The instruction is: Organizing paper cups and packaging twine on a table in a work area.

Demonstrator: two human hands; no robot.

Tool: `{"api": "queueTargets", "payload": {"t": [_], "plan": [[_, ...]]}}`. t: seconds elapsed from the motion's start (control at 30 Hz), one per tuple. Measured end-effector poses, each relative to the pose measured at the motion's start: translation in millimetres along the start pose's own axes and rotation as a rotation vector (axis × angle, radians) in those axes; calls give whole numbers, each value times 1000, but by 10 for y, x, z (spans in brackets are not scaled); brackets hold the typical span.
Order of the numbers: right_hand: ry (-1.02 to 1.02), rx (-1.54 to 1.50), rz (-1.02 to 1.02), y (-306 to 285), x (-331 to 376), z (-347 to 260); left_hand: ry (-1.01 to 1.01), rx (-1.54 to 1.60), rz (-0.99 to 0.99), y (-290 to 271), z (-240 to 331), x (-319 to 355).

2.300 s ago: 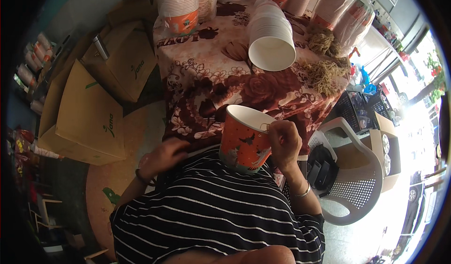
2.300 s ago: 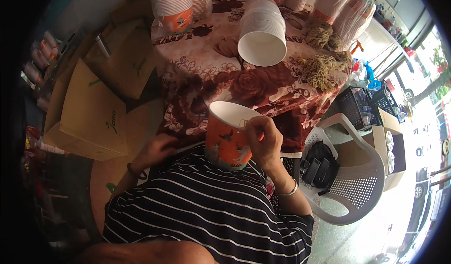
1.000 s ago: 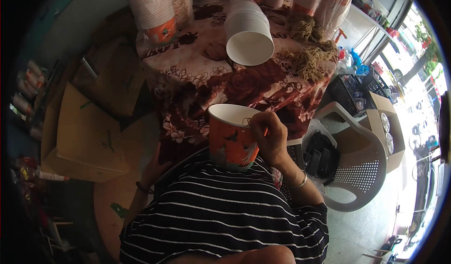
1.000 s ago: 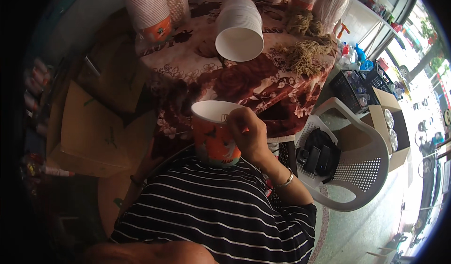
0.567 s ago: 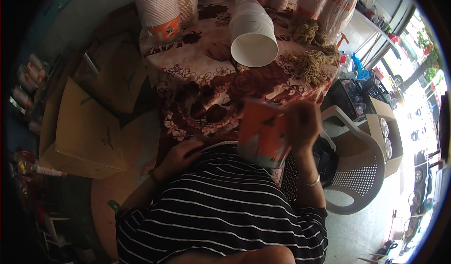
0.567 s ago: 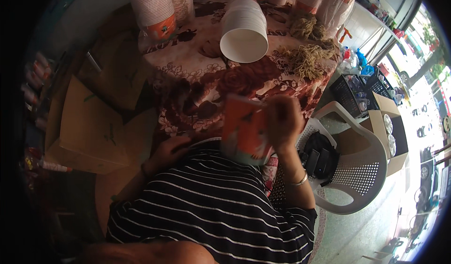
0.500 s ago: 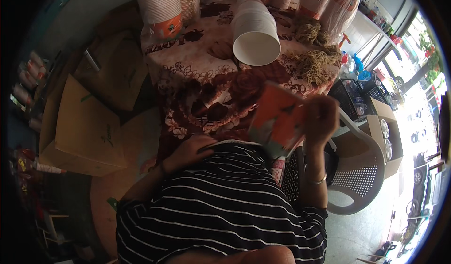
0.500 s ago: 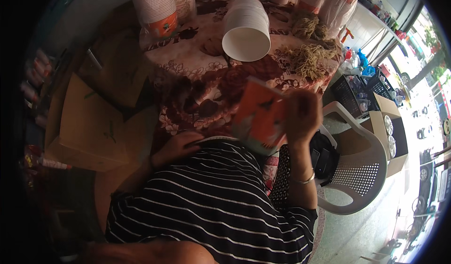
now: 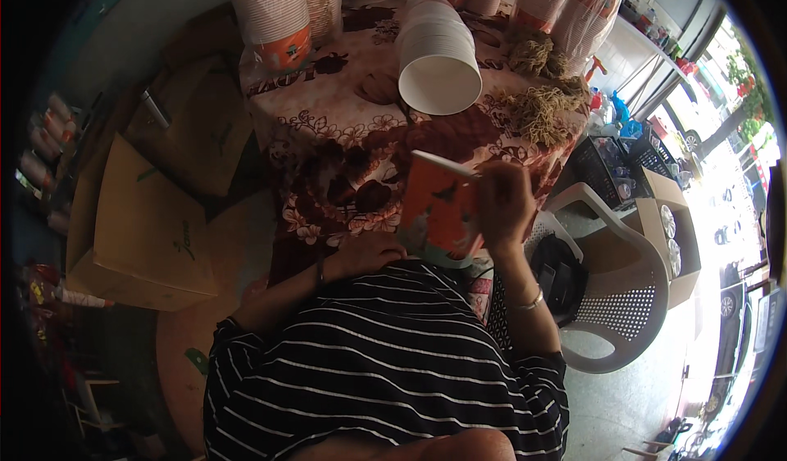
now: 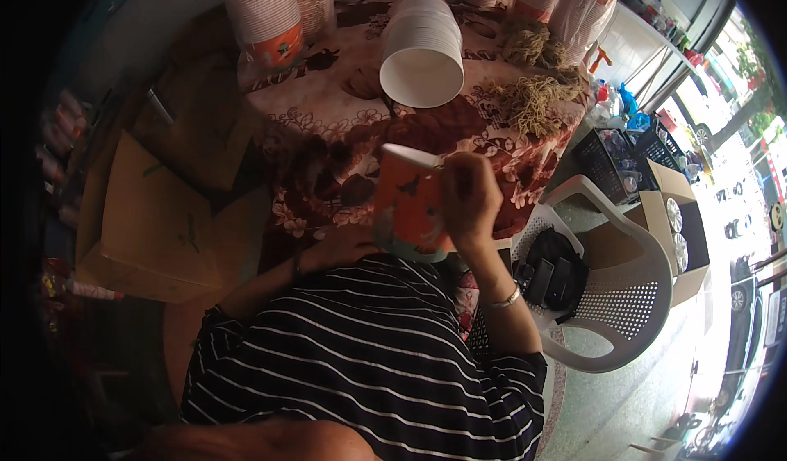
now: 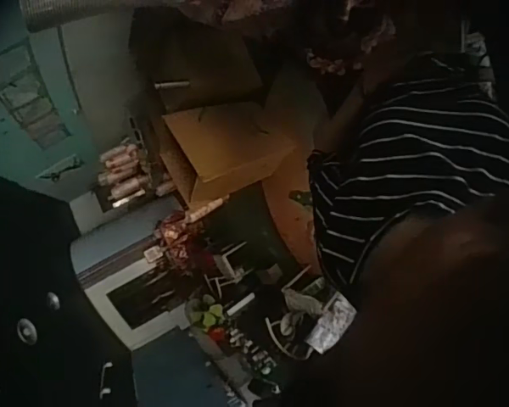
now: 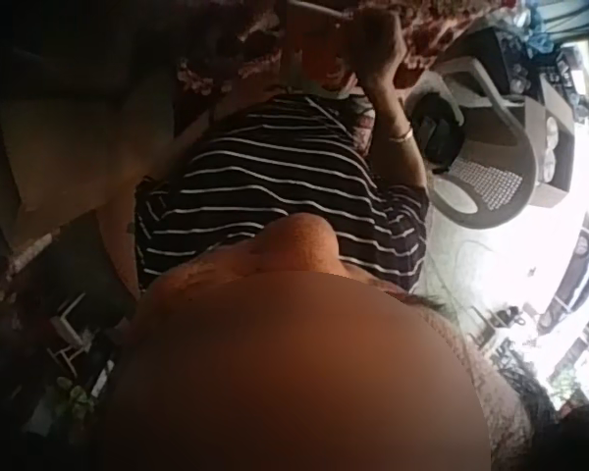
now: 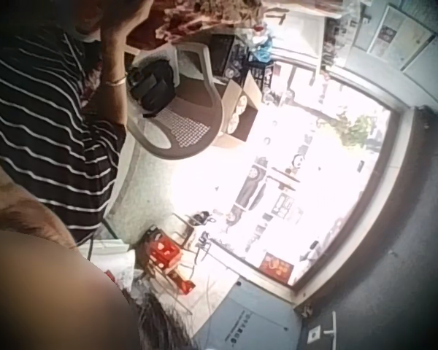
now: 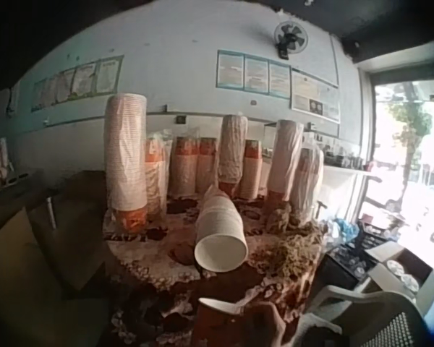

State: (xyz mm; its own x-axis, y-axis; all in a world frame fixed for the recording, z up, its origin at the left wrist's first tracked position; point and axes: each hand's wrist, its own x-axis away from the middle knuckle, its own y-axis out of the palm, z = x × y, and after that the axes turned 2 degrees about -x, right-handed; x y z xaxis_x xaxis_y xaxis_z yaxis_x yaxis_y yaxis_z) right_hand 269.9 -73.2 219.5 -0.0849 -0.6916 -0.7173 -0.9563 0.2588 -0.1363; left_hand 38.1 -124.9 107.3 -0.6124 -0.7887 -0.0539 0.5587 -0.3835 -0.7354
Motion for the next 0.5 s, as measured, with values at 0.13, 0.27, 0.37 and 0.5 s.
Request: {"api": "queueTargets", "payload": {"t": [0.13, 0.27, 0.37, 0.5], "plan": [[54, 65, -85, 221, 269, 17, 1, -36, 167, -117, -60, 331], [28, 6, -146, 276, 303, -79, -153, -19, 316, -584, 230, 684], [-57, -29, -271, 383, 324, -169, -80, 19, 594, -843, 558, 732], [18, -109, -363, 472, 323, -264, 238, -214, 779, -1026, 936, 380]]}}
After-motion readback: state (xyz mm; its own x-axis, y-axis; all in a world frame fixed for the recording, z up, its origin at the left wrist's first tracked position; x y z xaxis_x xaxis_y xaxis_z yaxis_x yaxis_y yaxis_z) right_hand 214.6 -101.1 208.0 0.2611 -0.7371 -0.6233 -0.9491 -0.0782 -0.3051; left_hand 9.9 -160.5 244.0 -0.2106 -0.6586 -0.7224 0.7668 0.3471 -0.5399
